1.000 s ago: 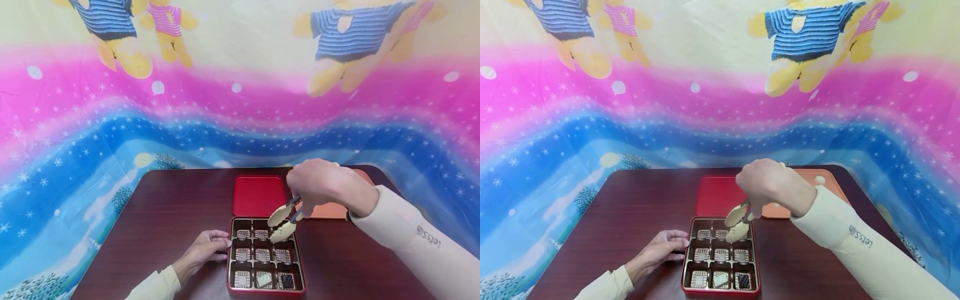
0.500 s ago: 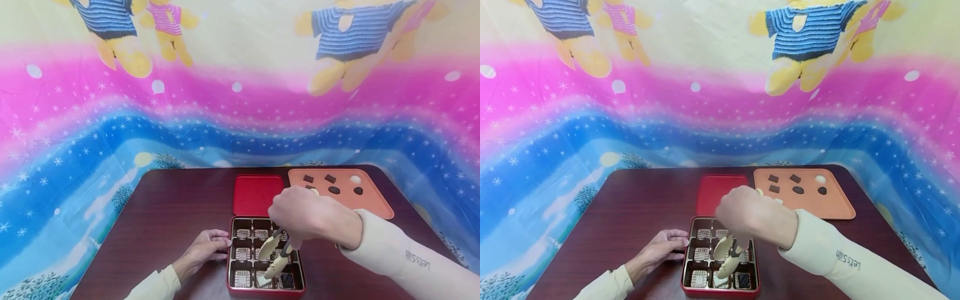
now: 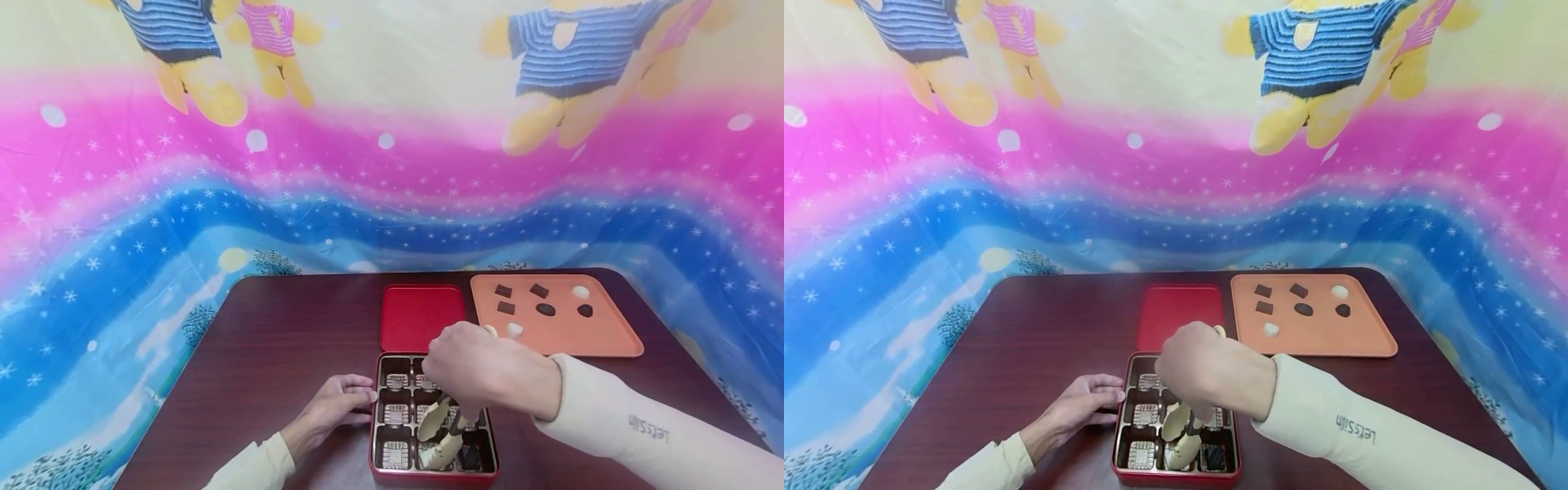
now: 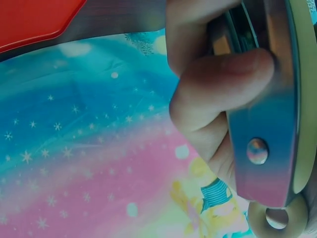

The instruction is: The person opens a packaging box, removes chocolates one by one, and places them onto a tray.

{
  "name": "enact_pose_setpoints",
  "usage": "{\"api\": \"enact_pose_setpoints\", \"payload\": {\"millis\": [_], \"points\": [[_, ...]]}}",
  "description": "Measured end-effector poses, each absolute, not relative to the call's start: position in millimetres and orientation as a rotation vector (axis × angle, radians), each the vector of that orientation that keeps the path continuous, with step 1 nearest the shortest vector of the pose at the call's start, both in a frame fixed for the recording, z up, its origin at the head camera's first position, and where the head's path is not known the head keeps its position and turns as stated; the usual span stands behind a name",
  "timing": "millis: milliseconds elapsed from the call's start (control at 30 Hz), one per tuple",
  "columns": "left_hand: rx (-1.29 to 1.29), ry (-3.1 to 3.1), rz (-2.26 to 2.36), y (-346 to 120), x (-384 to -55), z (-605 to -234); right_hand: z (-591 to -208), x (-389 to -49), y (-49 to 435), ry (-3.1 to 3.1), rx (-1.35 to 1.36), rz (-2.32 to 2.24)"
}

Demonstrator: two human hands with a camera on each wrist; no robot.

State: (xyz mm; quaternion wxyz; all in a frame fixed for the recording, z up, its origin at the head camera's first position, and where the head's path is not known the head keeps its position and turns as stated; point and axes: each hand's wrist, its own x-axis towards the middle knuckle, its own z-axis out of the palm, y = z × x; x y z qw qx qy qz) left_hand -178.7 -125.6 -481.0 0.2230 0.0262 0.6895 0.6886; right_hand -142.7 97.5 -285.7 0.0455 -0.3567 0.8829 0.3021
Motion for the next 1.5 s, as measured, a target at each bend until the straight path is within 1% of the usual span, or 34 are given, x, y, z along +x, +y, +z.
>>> {"api": "enact_pose_setpoints", "payload": {"millis": [300, 467, 700, 933, 1200, 1500], "points": [[0.077, 1.909, 1.9, -126, -180, -481, -295, -136, 90, 2.69, -1.124, 0.979], [0.084, 1.898, 1.901, -125, -179, -480, -303, -134, 86, 2.683, -1.182, 1.063], [0.098, 1.894, 1.904, -125, -178, -480, -314, -132, 81, 2.685, -1.182, 1.188], [0.09, 1.894, 1.901, -126, -178, -480, -320, -130, 79, 2.716, -1.208, 1.198], [0.089, 1.893, 1.907, -126, -178, -481, -317, -131, 83, 2.736, -1.275, 1.207], [0.091, 1.894, 1.904, -126, -178, -482, -296, -136, 85, 2.676, -1.143, 1.026]]}}
